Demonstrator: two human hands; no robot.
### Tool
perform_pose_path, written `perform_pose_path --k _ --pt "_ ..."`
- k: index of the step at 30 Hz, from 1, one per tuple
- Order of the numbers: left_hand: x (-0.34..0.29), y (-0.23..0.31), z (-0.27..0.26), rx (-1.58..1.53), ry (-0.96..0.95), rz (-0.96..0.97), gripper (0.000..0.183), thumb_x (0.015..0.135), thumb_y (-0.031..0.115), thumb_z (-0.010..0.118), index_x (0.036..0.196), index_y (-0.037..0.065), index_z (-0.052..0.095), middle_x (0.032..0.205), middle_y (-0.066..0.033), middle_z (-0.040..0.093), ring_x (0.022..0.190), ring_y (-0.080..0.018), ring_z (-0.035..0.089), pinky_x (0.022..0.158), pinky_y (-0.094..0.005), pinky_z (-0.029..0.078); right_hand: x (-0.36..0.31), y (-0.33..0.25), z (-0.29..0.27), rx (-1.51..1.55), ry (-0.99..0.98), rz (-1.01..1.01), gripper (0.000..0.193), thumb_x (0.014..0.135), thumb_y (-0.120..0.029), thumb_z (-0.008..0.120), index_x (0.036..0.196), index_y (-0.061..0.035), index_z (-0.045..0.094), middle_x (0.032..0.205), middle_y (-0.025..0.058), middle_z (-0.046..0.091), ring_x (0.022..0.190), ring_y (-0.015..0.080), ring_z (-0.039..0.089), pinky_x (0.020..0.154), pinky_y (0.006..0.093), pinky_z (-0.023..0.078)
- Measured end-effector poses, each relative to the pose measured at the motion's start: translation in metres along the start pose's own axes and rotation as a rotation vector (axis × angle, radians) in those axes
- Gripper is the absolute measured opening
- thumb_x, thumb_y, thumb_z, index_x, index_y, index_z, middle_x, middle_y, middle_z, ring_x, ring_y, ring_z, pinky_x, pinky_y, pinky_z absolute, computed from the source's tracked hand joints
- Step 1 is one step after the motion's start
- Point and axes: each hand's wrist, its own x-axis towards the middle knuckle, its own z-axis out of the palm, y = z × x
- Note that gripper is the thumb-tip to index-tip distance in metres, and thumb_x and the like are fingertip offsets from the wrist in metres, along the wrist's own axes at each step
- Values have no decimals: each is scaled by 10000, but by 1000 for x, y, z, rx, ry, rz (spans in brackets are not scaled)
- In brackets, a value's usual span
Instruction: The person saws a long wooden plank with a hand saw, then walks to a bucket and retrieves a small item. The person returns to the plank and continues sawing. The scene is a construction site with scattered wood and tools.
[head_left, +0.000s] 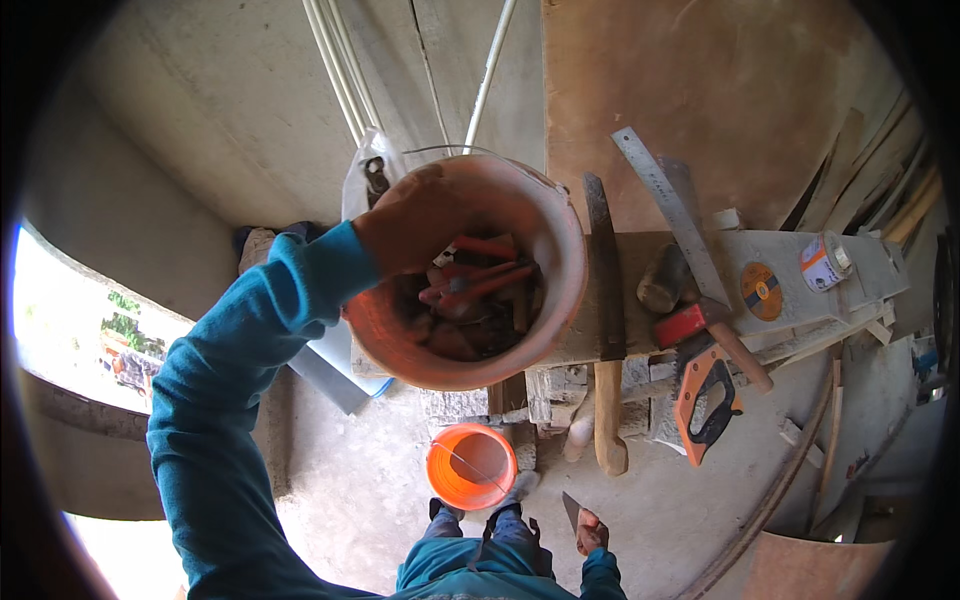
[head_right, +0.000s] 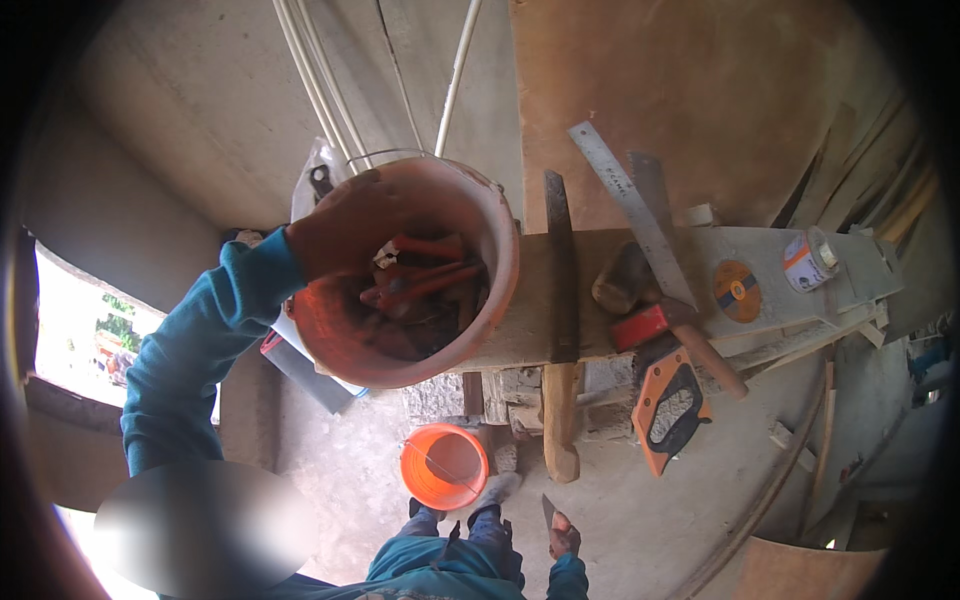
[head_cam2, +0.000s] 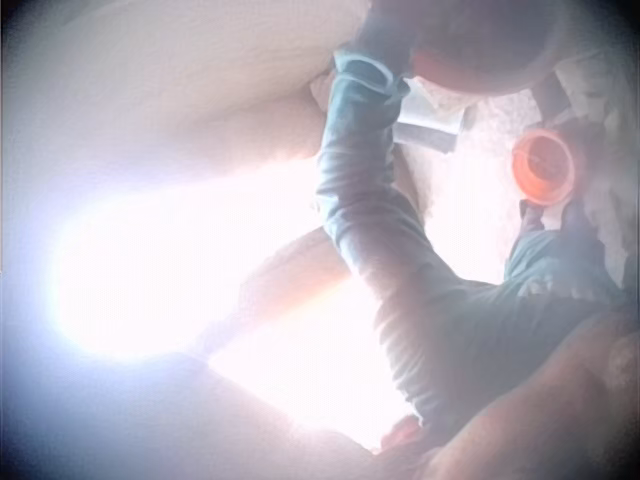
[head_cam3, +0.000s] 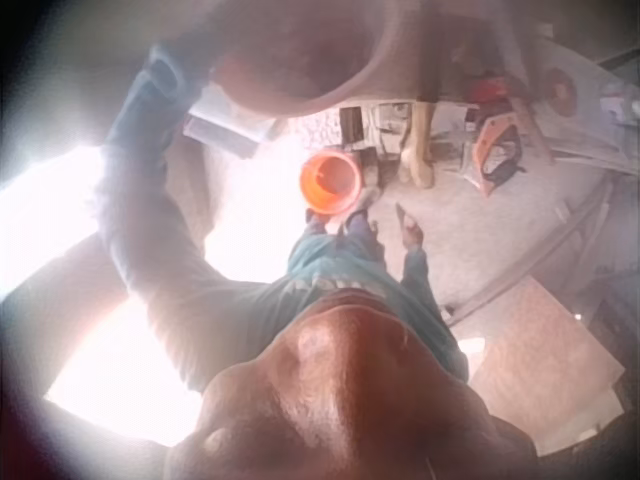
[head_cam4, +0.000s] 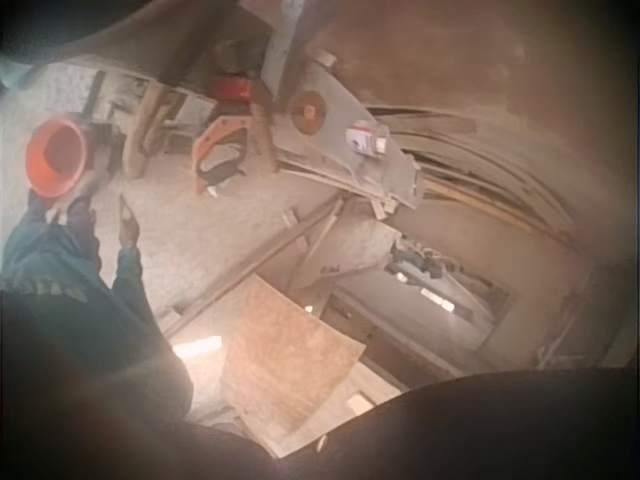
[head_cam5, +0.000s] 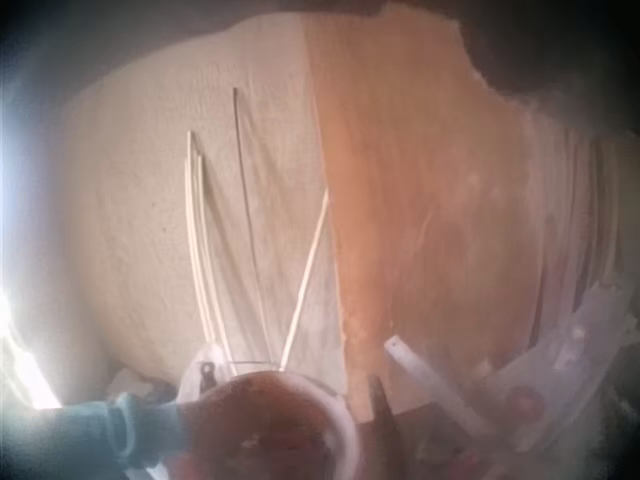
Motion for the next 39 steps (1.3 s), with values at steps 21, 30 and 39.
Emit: perform_pose_path --k 21,30,39 --pt "-96 84 -55 -738 382 -187 565 753 258 808 1198 -19 598 946 -148 591 890 -305 599 779 -431 494 18 4 -12 113 -16 64 153 862 -211 715 990 -131 690 594 16 523 415 144 485 371 328 343" --pt "-139 46 -62 -566 960 -556 511 681 237 871 1117 36 694 980 -126 635 887 -279 624 772 -415 501 -5 -16 -15 203 -58 26 139 861 -179 660 922 -56 633 566 24 497 413 144 486 372 338 343" --pt "-117 16 -3 -827 512 -530 539 751 443 808 1107 49 715 947 -176 682 949 -340 648 877 -435 516 -9 -1 -7 29 14 86 157 813 -163 704 806 -40 607 593 48 563 442 170 554 394 337 433"
